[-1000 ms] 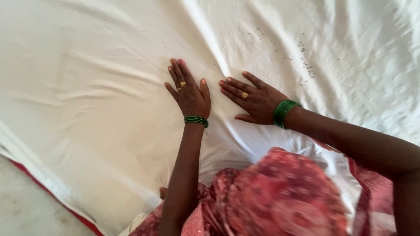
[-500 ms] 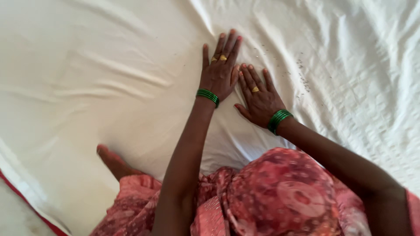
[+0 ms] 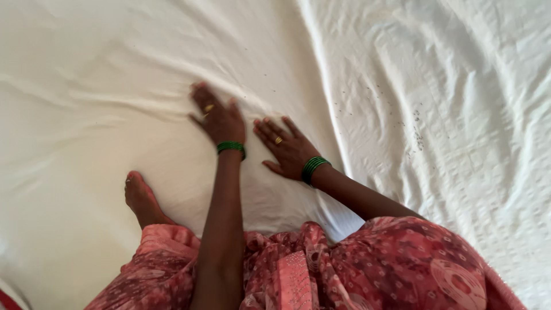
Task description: The person smooths a bedsheet by hand, fluffs and positions a pillow, and tucks the edges of the sheet under the mattress.
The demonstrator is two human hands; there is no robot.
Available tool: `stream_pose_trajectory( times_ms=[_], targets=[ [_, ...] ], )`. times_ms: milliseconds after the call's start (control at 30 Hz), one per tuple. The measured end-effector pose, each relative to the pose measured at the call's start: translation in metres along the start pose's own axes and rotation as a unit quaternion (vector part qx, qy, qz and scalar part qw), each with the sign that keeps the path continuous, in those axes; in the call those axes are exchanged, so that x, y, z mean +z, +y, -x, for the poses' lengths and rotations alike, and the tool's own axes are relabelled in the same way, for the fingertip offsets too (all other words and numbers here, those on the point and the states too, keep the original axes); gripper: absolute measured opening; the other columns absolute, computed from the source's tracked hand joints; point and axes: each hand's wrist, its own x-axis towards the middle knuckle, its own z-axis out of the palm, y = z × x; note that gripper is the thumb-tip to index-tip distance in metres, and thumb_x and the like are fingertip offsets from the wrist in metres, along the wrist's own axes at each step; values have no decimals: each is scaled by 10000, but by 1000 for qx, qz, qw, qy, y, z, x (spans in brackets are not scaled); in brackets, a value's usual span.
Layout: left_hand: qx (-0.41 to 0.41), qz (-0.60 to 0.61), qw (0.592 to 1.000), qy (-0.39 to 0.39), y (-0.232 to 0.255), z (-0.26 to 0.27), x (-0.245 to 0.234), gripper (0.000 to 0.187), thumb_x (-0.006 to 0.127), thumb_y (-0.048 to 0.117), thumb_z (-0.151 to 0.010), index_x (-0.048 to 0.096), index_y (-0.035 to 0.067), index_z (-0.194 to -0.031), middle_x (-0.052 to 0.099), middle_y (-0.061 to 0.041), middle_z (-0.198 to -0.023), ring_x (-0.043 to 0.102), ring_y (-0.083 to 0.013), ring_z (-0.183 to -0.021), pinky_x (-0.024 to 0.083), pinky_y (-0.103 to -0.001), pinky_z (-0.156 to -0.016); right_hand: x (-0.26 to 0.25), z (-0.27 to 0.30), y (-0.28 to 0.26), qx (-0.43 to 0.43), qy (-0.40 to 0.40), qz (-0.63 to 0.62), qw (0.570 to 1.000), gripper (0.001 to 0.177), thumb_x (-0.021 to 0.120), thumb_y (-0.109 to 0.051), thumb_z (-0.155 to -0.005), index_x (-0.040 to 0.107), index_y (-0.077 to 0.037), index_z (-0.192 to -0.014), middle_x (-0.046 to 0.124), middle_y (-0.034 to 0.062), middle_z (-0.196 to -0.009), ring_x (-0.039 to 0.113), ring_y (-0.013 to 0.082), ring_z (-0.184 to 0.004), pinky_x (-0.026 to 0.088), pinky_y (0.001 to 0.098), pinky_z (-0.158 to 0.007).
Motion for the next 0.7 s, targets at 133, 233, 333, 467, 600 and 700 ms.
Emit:
stream_pose_trajectory(
  times_ms=[133,233,333,467,600,700],
  targets=[
    [81,-3,996,-46,56,-13,-3,810,425,470,-1094,-43,93,-1638,-13,-97,-1736,36,-290,-1607,68,-637,-1258,-11,5,11,93,3,45,995,822,424,-547,-979,201,-93,-1627,149,72,-1714,127,218,-1575,60,494,-1265],
    [139,-13,988,-59,86,-15,-3,797,397,472,-1095,-56,106,-1639,-37,-93,-1735,31,-279,-1613,69,-622,-1271,-18,16,27,145,37,48,988,850,445,-533,-982,187,-60,-1640,151,96,-1720,129,236,-1583,75,503,-1269],
    [215,-41,974,-55,98,-17,-1,789,359,466,-1089,-72,98,-1639,-57,-100,-1732,31,-273,-1610,85,-607,-1268,-20,14,30,173,31,66,982,891,447,-573,-977,168,-27,-1623,138,128,-1716,117,265,-1577,83,508,-1259],
    [285,-97,942,-148,95,-31,-32,819,327,516,-1047,-69,99,-1630,-83,-104,-1715,1,-292,-1592,68,-583,-1245,-48,6,22,173,-57,101,978,1009,445,-688,-934,113,-9,-1602,73,157,-1684,75,296,-1549,88,509,-1223],
    [336,-126,884,-301,82,-72,-111,751,303,509,-1045,-6,186,-1648,-69,-42,-1739,13,-242,-1598,79,-572,-1258,-124,-19,18,117,-201,16,972,997,454,-679,-937,97,-48,-1622,70,123,-1702,92,254,-1559,131,479,-1228],
    [383,-244,832,-319,52,-81,-147,711,286,493,-1053,56,187,-1652,-4,-16,-1736,11,-222,-1596,53,-567,-1268,-137,-51,-18,-56,-216,192,956,946,490,-655,-959,185,-21,-1592,171,128,-1679,117,278,-1569,136,492,-1245]
  ],
)
